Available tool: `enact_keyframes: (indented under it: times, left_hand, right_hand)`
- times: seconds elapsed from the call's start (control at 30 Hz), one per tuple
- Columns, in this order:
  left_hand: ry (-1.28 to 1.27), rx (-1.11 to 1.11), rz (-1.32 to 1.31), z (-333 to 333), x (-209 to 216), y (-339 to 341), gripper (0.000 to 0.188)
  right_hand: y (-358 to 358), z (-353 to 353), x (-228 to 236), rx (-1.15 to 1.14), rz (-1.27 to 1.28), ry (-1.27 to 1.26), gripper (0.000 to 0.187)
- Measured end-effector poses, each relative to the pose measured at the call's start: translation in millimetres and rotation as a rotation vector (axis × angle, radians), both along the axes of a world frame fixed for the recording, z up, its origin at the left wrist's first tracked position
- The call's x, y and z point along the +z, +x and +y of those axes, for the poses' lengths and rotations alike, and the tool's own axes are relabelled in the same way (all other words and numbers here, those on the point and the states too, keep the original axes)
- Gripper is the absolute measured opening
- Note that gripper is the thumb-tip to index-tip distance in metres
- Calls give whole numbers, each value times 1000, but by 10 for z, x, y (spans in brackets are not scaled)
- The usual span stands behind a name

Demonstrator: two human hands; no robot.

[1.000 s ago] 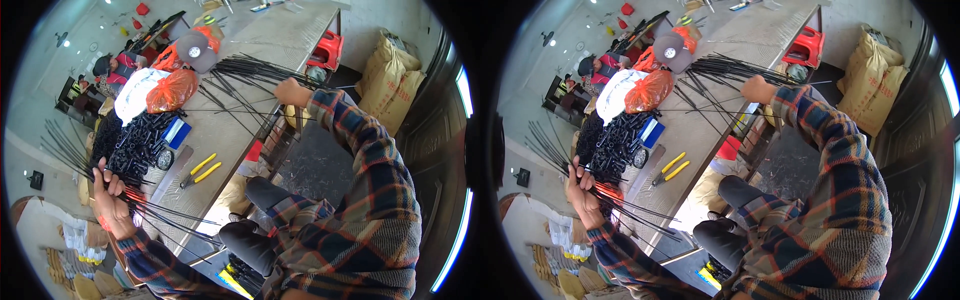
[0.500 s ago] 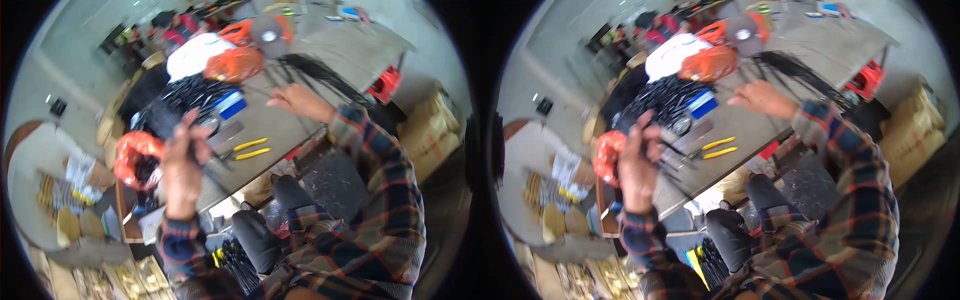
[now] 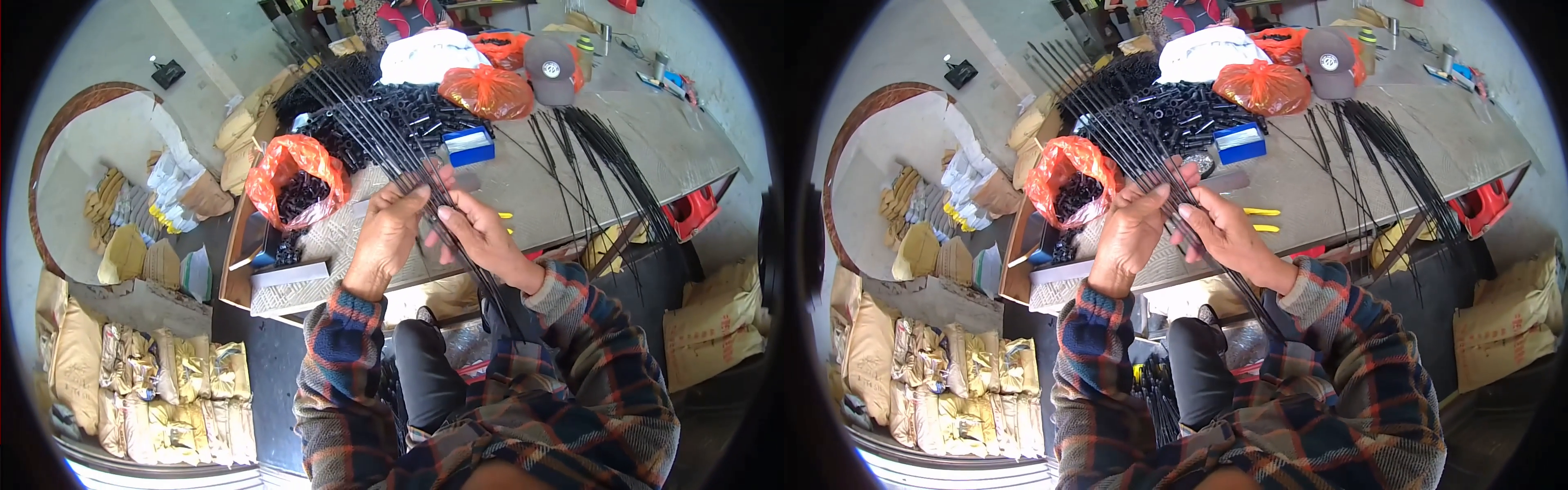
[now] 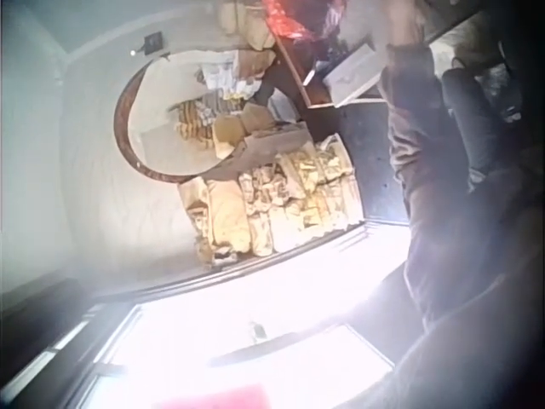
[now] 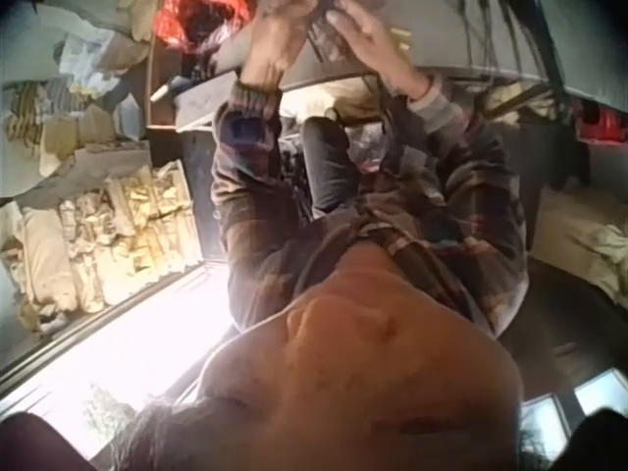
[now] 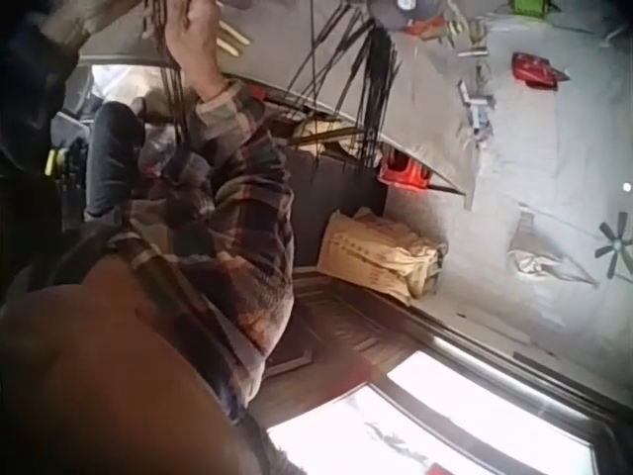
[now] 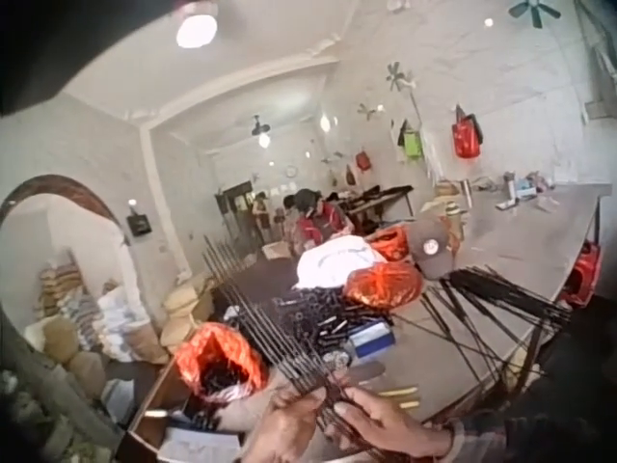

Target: Cutting bundles of black zip ties using pliers at a workbench.

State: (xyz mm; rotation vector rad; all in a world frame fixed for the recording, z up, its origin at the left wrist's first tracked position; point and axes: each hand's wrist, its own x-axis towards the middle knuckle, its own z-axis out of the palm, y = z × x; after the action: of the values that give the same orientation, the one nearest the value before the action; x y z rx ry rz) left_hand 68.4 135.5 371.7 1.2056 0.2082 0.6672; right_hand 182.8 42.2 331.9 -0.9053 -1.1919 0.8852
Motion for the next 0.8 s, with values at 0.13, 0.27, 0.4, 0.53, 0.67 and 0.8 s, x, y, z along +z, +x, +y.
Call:
enact_keyframes:
  times: [0.13,0.27,0.4,0.53,0.67,0.8]
  left_hand:
    - [8,51,-21,-6,18,-71,35]
    - [-3,88,27,-36,-16,-26,35]
    - [19,213,-48,-106,-73,25,38]
    - [78,215,66,-122,-39,-131,39]
    - [876,584,551,-123,37,-560,35]
    - [732,514,218,-192,70,-577,32]
  right_hand:
    - [84,125,-126,-96,-225,72,16]
    - [63,108,-58,-161,-256,102,17]
    - [-100,-36,-16,19,5,-34,20]
    - [-166,-139,-28,176,70,-107,23]
    - [17,-181,92,168,-35,-149,22]
    - [-188,-353,196,628,33,-259,27]
